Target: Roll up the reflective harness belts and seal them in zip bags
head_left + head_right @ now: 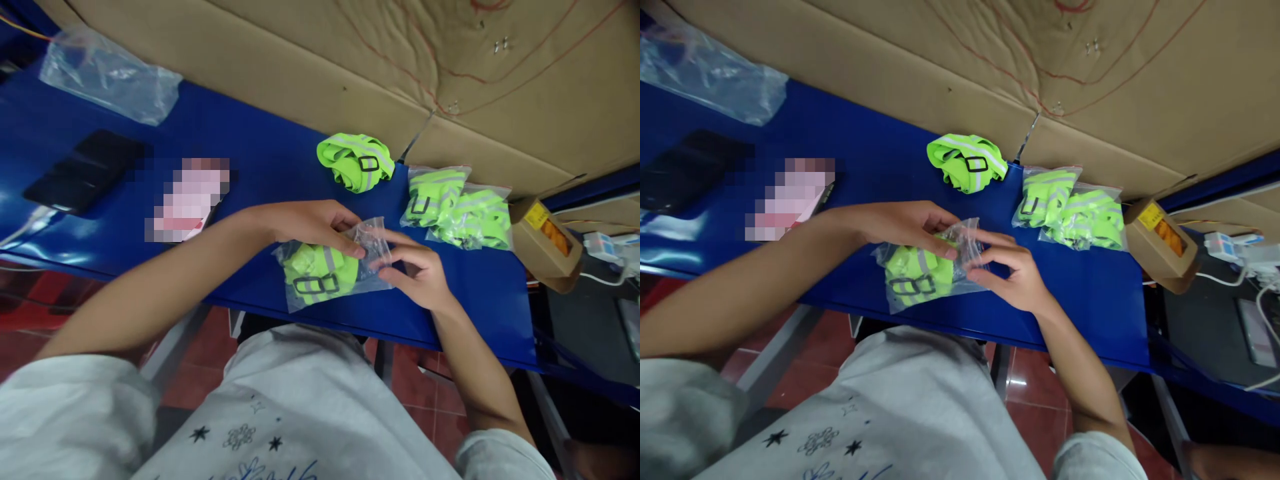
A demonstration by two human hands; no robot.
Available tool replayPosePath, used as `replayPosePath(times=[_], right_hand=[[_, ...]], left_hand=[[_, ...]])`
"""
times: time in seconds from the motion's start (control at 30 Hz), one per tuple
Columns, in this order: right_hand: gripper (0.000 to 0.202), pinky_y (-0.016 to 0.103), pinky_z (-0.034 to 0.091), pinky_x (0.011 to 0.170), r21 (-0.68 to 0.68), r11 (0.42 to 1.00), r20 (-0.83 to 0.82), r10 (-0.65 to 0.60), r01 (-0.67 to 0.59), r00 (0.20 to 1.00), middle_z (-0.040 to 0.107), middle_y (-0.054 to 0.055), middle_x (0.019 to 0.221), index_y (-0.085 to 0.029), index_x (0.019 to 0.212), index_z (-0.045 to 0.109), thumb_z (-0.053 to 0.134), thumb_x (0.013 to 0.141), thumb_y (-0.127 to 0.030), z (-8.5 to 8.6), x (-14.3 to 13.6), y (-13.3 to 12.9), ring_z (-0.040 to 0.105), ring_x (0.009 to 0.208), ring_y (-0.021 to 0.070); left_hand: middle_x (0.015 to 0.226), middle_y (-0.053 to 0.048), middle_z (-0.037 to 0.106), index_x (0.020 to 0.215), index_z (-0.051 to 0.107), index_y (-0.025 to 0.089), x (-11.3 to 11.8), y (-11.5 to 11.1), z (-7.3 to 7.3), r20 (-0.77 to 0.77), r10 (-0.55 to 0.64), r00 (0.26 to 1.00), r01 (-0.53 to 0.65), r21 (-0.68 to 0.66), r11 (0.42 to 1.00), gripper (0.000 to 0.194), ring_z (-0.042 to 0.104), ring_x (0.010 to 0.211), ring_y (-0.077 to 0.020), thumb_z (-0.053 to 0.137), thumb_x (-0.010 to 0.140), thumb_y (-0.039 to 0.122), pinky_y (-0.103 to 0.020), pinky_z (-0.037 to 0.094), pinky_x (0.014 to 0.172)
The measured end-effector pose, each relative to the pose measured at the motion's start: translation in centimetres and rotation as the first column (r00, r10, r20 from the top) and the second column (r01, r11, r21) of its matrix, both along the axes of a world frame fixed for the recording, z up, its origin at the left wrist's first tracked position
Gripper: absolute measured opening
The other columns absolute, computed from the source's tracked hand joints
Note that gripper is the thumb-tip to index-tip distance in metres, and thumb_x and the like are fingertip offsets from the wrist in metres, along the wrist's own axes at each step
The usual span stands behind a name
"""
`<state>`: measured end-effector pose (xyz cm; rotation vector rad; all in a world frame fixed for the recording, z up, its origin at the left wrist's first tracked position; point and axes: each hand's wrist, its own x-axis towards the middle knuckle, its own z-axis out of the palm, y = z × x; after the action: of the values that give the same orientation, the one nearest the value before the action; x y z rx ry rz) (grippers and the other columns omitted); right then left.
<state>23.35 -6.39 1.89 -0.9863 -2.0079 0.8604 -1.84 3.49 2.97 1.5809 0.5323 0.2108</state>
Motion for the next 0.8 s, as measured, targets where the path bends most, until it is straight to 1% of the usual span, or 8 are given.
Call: replayPosePath(times=[0.07, 0.17, 0.3, 0.4, 0.5, 0.6, 0.73, 0.8], right_hand=[[0.024, 0.053, 0.048, 0.114, 0.072, 0.993, 0.028, -0.099, 0.097, 0.995, 0.073, 0.008, 0.135, -0.025, 0.079, 0.074, 0.076, 0.095, -0.043, -0.3, 0.6, 0.4, 0.067, 0.128, 0.0296], [0.015, 0.048, 0.053, 0.108, 0.087, 0.991, 0.057, -0.107, 0.102, 0.993, 0.07, 0.009, 0.126, -0.025, 0.087, 0.074, 0.077, 0.094, -0.038, -0.6, 1.0, 0.8, 0.068, 0.12, 0.0265], [0.014, 0.037, 0.06, 0.091, 0.008, 1.0, 0.02, 0.002, -0.002, 1.0, 0.074, 0.006, 0.112, -0.027, 0.109, 0.077, 0.075, 0.095, -0.025, -0.7, 0.6, 0.7, 0.073, 0.104, 0.0206], [0.01, 0.033, 0.062, 0.079, -0.04, 0.999, -0.021, 0.012, -0.013, 1.0, 0.08, 0.004, 0.1, -0.026, 0.103, 0.08, 0.077, 0.094, -0.022, -0.8, 0.7, 0.5, 0.075, 0.09, 0.0192], [0.004, 0.034, 0.062, 0.068, -0.099, 0.982, -0.083, -0.171, 0.163, 0.982, 0.08, 0.003, 0.09, -0.026, 0.09, 0.081, 0.082, 0.091, -0.03, -1.2, 1.3, 0.6, 0.074, 0.076, 0.0197], [0.009, 0.032, 0.059, 0.061, -0.18, 0.912, -0.172, -0.399, 0.369, 0.901, 0.076, 0.0, 0.077, -0.027, 0.092, 0.081, 0.084, 0.09, -0.035, -1.7, 1.8, 1.2, 0.068, 0.063, 0.0157], [0.026, 0.027, 0.058, 0.058, -0.381, 0.866, -0.22, -0.425, 0.323, 0.878, 0.074, -0.001, 0.08, -0.027, 0.108, 0.077, 0.083, 0.09, -0.044, -2.0, 2.0, 1.9, 0.068, 0.064, 0.0136], [0.026, 0.026, 0.056, 0.055, -0.42, 0.861, -0.16, -0.381, 0.286, 0.911, 0.073, 0.0, 0.077, -0.024, 0.1, 0.077, 0.078, 0.093, -0.049, -1.9, 2.0, 2.0, 0.067, 0.062, 0.0134]], left_hand=[[0.103, -0.008, 0.082, 0.104, 0.083, 0.021, -0.5, -0.2, -0.6, 0.083, 0.108, 0.991, -0.097, -0.129, 0.987, 0.032, 0.076, 0.085, -0.0203, 0.083, 0.081, 0.044, -0.028, 0.059, 0.076], [0.105, -0.01, 0.082, 0.11, 0.082, 0.019, -1.2, -0.9, -0.6, 0.15, 0.259, 0.954, -0.218, -0.246, 0.944, 0.033, 0.077, 0.085, -0.0204, 0.085, 0.082, 0.037, -0.029, 0.061, 0.078], [0.097, -0.009, 0.082, 0.105, 0.083, 0.021, -1.5, -1.2, -0.4, 0.174, 0.292, 0.94, -0.237, -0.282, 0.93, 0.032, 0.077, 0.079, -0.0204, 0.079, 0.089, 0.048, -0.028, 0.06, 0.07], [0.098, -0.009, 0.082, 0.102, 0.084, 0.019, -1.4, -1.2, -0.5, 0.183, 0.359, 0.915, -0.309, -0.254, 0.917, 0.038, 0.078, 0.083, -0.0214, 0.073, 0.094, 0.055, -0.028, 0.061, 0.072], [0.104, -0.01, 0.083, 0.114, 0.082, 0.017, -0.9, -1.4, -0.7, 0.167, 0.424, 0.89, -0.382, -0.235, 0.894, 0.04, 0.079, 0.094, -0.0241, 0.077, 0.092, 0.05, -0.031, 0.063, 0.08], [0.106, -0.01, 0.082, 0.116, 0.081, 0.017, -0.2, -1.8, -1.2, 0.176, 0.475, 0.862, -0.423, -0.264, 0.867, 0.044, 0.078, 0.101, -0.0255, 0.073, 0.094, 0.054, -0.034, 0.063, 0.086], [0.1, -0.01, 0.082, 0.109, 0.081, 0.017, 0.4, -2.3, -1.9, 0.246, 0.51, 0.824, -0.44, -0.287, 0.851, 0.053, 0.077, 0.101, -0.0249, 0.064, 0.097, 0.066, -0.034, 0.063, 0.089], [0.098, -0.01, 0.082, 0.11, 0.079, 0.017, 0.5, -2.3, -1.9, 0.249, 0.526, 0.813, -0.463, -0.271, 0.844, 0.053, 0.078, 0.099, -0.0245, 0.062, 0.098, 0.066, -0.034, 0.063, 0.089]])
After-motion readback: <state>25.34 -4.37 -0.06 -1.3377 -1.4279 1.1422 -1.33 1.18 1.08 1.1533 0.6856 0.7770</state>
